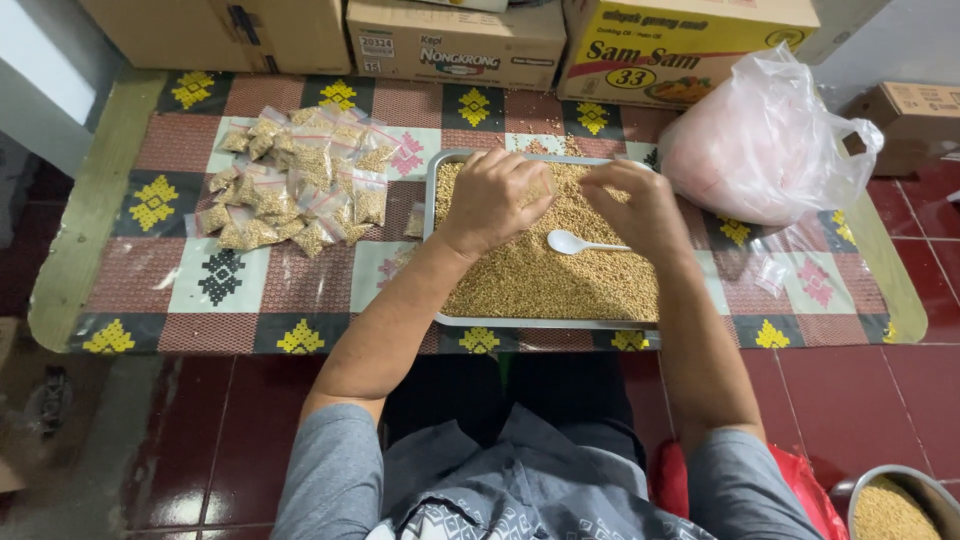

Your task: A person is sorting through a tray of grains using a small plastic spoon and organizing small pre-packaged bags of grains on a table.

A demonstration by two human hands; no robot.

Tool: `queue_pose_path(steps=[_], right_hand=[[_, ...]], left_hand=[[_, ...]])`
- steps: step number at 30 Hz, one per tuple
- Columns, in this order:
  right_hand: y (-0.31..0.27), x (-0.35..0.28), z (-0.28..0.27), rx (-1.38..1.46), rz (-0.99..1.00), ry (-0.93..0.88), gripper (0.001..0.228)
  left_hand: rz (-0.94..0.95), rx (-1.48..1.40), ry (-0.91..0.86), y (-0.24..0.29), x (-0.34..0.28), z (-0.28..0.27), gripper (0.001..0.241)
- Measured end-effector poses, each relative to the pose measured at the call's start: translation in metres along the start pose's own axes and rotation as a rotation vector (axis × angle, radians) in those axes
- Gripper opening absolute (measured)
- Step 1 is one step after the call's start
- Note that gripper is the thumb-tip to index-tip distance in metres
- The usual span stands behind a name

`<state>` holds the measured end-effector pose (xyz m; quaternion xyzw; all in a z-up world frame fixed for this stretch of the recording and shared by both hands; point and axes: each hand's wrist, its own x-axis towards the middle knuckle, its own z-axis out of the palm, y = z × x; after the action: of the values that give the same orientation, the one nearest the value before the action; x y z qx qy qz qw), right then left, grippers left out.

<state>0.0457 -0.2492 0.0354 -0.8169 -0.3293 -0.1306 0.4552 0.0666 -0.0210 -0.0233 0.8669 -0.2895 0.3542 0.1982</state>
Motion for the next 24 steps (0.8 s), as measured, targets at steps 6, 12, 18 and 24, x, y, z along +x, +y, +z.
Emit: queue_pose_path(steps=[6, 12, 18, 24], right_hand=[[0.005, -0.035, -0.026, -0.573, 0.166, -0.404, 0.020], [0.029, -0.045, -0.016, -0.667, 0.198, -0.484, 0.021], [0.063, -0.048, -0.038, -0.840, 0.008, -0.280, 0.016], [0.062, -0.039, -0.019, -1.113, -0.040, -0.253, 0.012]], left_hand=[[-0.061, -0.133, 0.038, -0.010, -0.003, 0.019, 0.031], [-0.090, -0.178, -0.035, -0.006, 0.000, 0.002, 0.027], [-0.097, -0.221, -0.070, -0.007, -0.005, 0.007, 0.029], [-0.083, -0.210, -0.114, -0.009, -0.009, 0.018, 0.031]])
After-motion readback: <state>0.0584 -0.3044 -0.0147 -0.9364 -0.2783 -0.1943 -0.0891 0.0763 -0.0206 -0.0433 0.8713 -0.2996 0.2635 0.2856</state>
